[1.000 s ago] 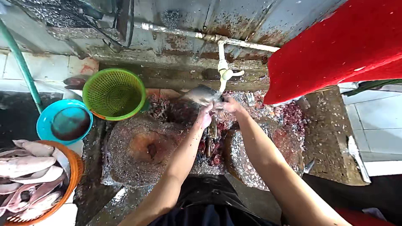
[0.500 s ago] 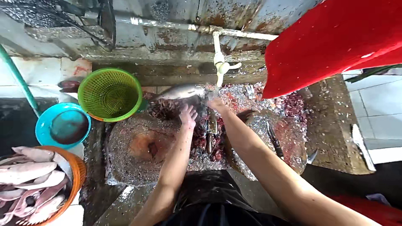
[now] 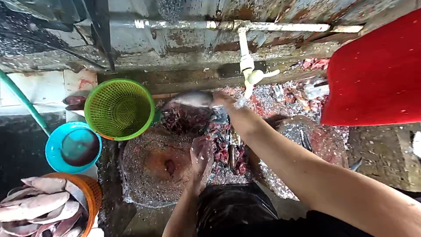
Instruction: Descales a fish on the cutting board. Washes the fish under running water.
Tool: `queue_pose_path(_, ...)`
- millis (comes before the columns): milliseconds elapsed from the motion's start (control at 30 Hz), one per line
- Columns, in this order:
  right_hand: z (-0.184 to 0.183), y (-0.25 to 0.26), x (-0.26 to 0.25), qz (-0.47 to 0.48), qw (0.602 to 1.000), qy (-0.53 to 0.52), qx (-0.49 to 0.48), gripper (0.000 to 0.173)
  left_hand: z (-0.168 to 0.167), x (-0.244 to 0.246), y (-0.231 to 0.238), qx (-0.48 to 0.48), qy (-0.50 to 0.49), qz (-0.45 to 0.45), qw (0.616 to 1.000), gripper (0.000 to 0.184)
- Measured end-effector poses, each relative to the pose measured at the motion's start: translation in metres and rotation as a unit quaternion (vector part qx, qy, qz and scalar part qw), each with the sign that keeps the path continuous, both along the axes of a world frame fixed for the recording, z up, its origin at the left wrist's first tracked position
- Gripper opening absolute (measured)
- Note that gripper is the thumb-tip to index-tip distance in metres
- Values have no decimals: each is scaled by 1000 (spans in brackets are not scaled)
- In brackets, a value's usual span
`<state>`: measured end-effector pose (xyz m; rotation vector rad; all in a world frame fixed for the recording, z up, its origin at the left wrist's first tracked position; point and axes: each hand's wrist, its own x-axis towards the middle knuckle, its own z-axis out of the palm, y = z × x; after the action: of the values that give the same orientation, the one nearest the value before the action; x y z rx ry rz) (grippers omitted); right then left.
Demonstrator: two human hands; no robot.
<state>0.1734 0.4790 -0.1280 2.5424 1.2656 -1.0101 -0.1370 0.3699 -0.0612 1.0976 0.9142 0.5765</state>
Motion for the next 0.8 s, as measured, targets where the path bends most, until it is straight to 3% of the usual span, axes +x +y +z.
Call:
queue_pose_path(300,8,12,-24,-127,975,161,89,60,-10,24,27,26,-23,-36,999,29)
queue_pose_path(500,6,34,-55,-139,983,113,48,74,-2,20,28,26,-32,-33,999,32)
queue_pose_path(633,28,44,-74,-119,987,109,6,67,-3,2,28,25,-18,-27,999,29)
queue_pose_path(700,45,37,-72,-99,990,101,-4,69,-2,-5,32,29,-1,-24,999,28)
queue_pose_path(800,80,-9,-60,-171,975,139,27,67,-2,-5,33,6,25,-29,999,39)
